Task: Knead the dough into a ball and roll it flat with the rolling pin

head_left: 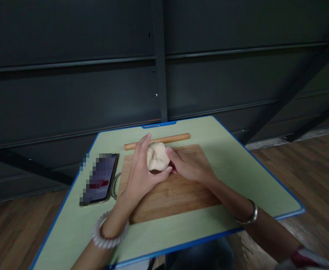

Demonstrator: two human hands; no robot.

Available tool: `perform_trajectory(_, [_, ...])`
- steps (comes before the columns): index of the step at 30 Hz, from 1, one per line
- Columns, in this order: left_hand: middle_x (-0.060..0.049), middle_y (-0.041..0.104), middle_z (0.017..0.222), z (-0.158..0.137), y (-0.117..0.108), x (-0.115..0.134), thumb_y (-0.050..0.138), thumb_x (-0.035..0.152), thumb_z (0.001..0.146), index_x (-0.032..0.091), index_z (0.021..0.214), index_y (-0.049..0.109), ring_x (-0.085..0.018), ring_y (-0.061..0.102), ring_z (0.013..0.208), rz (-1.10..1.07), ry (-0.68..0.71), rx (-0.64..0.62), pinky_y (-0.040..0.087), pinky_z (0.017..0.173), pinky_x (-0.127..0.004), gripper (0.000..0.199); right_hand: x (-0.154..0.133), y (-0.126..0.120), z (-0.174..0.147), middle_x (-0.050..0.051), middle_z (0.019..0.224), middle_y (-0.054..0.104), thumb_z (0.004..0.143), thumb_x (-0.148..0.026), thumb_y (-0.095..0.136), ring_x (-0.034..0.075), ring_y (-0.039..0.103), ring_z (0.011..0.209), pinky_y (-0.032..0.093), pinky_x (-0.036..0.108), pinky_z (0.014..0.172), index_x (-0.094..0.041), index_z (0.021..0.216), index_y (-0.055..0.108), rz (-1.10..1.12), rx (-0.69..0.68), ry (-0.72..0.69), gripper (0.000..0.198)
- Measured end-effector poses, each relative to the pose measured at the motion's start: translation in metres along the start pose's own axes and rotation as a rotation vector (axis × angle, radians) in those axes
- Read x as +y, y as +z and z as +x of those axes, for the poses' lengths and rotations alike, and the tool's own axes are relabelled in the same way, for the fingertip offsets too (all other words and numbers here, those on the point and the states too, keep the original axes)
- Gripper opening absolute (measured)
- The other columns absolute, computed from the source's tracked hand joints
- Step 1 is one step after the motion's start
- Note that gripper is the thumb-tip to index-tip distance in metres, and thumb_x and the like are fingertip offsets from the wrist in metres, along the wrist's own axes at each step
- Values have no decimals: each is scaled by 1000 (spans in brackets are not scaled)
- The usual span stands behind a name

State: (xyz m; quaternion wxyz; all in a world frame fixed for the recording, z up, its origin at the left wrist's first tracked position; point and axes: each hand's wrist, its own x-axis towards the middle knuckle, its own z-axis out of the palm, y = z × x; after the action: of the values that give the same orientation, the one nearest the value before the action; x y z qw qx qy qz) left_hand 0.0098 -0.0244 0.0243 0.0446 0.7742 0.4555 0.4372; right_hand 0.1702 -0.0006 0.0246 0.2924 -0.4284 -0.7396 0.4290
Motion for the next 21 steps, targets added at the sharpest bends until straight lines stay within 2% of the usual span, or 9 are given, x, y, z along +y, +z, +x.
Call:
perform_trajectory(3, [-15,46,132,0,0,1,75,45,61,19,136,30,-30,46,120,-63,-16,-16,38,100,-46,92,5,3,4,-2,45,44,91,-60,12,9,41,43,34,22,46,-18,54,45,241,-34,25,65])
perform_trajectory(6, [-13,54,123,-1,1,1,76,42,61,18,133,35,-26,54,111,-183,-87,-37,43,95,-42,86,6,4,5,-4,44,42,90,-59,25,7,38,40,32,20,43,-18,54,43,324,-78,8,58])
perform_trajectory(10, [-10,61,116,-3,3,-2,76,37,63,18,129,43,-22,60,101,-308,-146,-112,47,90,-37,76,5,3,2,-4,44,44,91,-57,30,6,41,39,32,19,41,-17,56,46,303,-172,-7,55])
perform_trajectory(16, [-7,64,106,-3,7,-1,71,29,70,17,112,57,-19,60,98,-271,-81,-195,45,90,-33,46,3,-2,-1,-5,41,43,93,-52,30,6,42,39,36,19,46,-17,52,46,149,-228,-24,57])
perform_trajectory(21, [-3,65,90,-2,4,4,64,28,75,17,95,63,-15,60,80,-286,-196,-64,47,75,-26,23,-1,-4,0,-3,41,43,94,-55,19,7,43,41,37,21,52,-17,47,46,146,-191,-31,66])
